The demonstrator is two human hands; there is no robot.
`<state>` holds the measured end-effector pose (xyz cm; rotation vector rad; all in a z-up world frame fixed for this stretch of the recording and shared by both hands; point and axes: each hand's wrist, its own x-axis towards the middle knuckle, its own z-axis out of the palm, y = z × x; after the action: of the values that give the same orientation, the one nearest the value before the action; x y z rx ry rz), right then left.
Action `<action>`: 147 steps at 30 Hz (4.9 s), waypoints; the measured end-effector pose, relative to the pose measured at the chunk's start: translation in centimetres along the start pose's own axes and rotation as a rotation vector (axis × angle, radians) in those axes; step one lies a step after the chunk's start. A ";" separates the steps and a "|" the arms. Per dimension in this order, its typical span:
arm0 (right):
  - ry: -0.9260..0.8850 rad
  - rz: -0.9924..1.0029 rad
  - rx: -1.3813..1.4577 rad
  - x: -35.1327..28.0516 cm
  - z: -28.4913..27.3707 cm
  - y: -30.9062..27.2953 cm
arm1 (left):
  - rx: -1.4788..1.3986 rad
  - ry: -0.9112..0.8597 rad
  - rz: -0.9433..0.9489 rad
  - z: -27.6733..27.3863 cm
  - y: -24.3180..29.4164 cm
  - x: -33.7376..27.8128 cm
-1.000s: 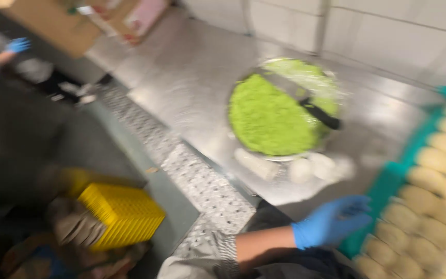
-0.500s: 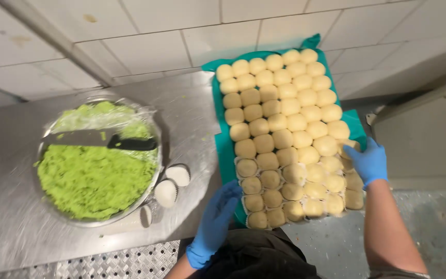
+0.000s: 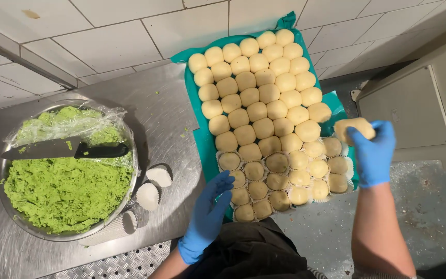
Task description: Filling flattened dough with green paste and rolling them into buns to place in paper liners.
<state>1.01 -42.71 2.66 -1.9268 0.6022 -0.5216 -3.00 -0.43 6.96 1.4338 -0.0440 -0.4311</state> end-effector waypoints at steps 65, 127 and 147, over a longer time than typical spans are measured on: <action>-0.722 -0.424 0.127 -19.9 9.0 -14.1 | 0.381 0.057 0.335 -2.0 8.1 -6.0; -0.933 0.267 0.519 -19.9 10.2 -12.3 | -0.418 -0.125 0.036 -3.7 4.1 -6.2; -0.657 -1.523 -0.695 -22.3 43.5 -23.6 | -1.143 0.804 0.085 -21.8 -3.3 -18.5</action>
<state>13.79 10.03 4.82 -2.7526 -1.4220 -0.5177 -14.75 25.75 4.75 0.3805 0.6854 0.2253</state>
